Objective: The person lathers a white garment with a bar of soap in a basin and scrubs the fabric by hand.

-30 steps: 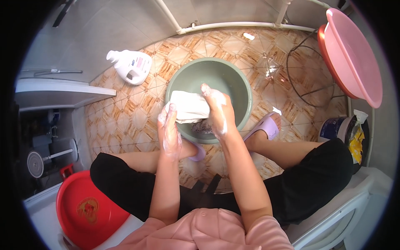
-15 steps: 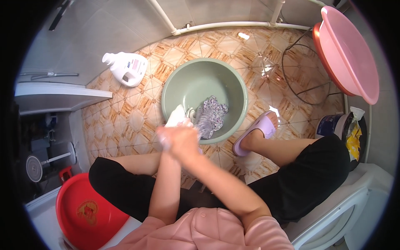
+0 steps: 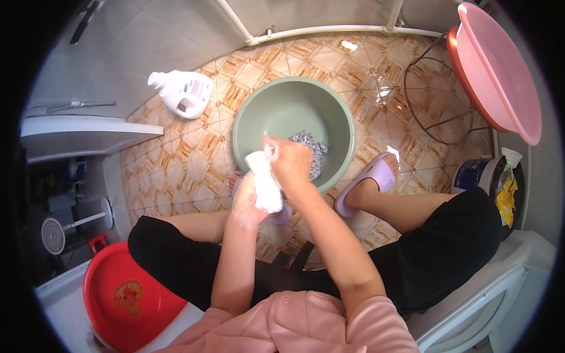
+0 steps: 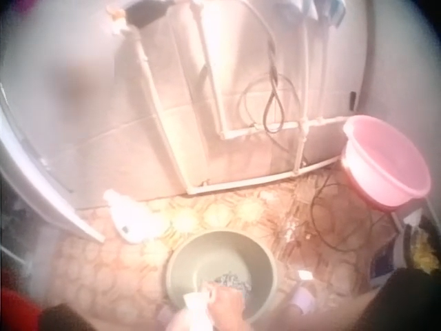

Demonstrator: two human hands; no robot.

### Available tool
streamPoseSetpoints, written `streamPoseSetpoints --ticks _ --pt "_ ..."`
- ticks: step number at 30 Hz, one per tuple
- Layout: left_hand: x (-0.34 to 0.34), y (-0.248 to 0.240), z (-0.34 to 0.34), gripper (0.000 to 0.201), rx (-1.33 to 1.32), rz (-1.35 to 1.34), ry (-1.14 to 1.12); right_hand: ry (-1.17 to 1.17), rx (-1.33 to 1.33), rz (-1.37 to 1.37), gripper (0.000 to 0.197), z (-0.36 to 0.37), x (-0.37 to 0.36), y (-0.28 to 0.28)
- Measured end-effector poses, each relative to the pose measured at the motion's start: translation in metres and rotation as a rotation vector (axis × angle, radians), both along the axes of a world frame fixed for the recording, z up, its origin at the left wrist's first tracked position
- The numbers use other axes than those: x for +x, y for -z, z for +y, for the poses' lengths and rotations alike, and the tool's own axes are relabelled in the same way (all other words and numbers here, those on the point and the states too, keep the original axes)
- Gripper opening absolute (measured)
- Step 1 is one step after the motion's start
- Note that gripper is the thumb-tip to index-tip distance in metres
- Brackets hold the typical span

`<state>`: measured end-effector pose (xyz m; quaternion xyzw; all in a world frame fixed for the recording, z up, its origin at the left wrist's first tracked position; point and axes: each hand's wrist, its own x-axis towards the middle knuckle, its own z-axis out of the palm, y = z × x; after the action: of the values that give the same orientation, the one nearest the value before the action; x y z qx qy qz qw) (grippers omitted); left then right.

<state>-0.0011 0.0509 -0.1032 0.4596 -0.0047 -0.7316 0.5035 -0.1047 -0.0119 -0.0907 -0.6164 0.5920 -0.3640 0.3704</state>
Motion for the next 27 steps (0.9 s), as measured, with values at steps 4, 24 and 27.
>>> streamPoseSetpoints --ticks 4,24,27 --pt "-0.004 -0.016 0.006 0.029 -0.044 0.068 -0.209 -0.105 -0.553 -0.025 0.014 0.048 0.040 -0.020" --pt "0.012 0.023 0.012 0.029 -0.417 0.303 -0.120 -0.168 -0.494 0.030 0.005 0.045 0.042 -0.020" --pt "0.001 0.013 0.002 0.026 -0.047 0.081 -0.103 -0.181 -0.333 0.011 0.015 0.022 0.016 -0.007"
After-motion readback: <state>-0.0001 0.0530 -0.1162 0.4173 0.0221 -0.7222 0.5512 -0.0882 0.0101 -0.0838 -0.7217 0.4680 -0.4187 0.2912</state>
